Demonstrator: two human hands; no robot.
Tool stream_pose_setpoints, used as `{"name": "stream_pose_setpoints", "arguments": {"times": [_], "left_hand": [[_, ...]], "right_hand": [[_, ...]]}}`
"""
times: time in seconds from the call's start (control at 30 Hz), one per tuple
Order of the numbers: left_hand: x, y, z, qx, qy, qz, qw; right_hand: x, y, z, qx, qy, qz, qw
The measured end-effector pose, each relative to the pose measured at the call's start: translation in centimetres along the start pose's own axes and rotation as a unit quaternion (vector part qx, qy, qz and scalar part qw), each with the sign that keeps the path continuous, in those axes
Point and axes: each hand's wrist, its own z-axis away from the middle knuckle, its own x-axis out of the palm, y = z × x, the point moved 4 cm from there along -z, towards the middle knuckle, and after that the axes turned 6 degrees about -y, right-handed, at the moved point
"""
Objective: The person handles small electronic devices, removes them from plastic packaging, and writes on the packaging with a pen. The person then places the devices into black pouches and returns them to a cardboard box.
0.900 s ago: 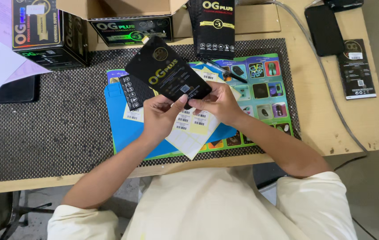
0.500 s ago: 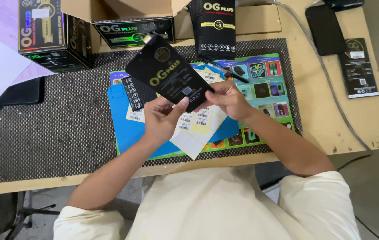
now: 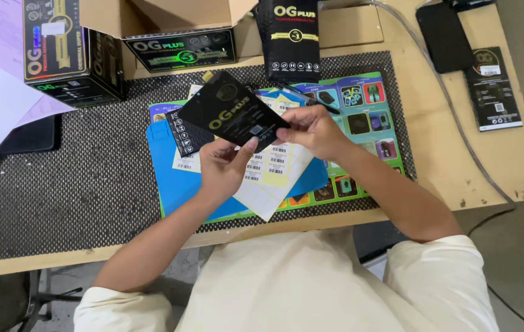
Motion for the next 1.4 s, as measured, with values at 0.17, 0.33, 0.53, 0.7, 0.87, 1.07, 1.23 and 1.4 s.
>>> {"name": "stream_pose_setpoints", "arguments": {"times": [0.17,0.33,0.53,0.7,0.87,1.07,1.23,1.4], "left_hand": [[-0.5,0.0,0.0,-0.02,0.001,0.004,1.0],[-0.5,1.4,-0.6,-0.084,-0.001,0.007,0.996],[-0.5,-0.2,-0.7,-0.114,-0.015,0.019,0.993],[2.3,3.5,-1.1,-0.139,-0.087,0.02,0.986],[3.0,2.8,-0.6,-0.154,-0.14,-0.002,0.978],[2.8,2.0,-0.5,-0.16,-0.163,0.001,0.974],[1.7,-1.6,0.6,-0.16,-0.169,-0.008,0.973],[1.8,-1.6,1.0,-0.175,-0.172,0.005,0.969]], "right_hand": [[-0.2,1.0,0.1,0.057,-0.004,-0.061,0.996],[-0.6,1.2,-0.1,0.073,-0.011,-0.184,0.98],[0.5,-1.3,-0.3,0.011,-0.022,-0.056,0.998],[-0.4,-1.6,-0.2,-0.051,0.034,-0.027,0.998],[-1.0,-2.5,0.1,-0.069,0.053,-0.007,0.996],[-0.3,-2.5,0.4,-0.053,0.033,-0.011,0.998],[-0.9,-0.3,0.2,-0.064,0.058,0.004,0.996],[-0.9,-0.4,0.4,-0.082,0.126,0.015,0.988]]}}
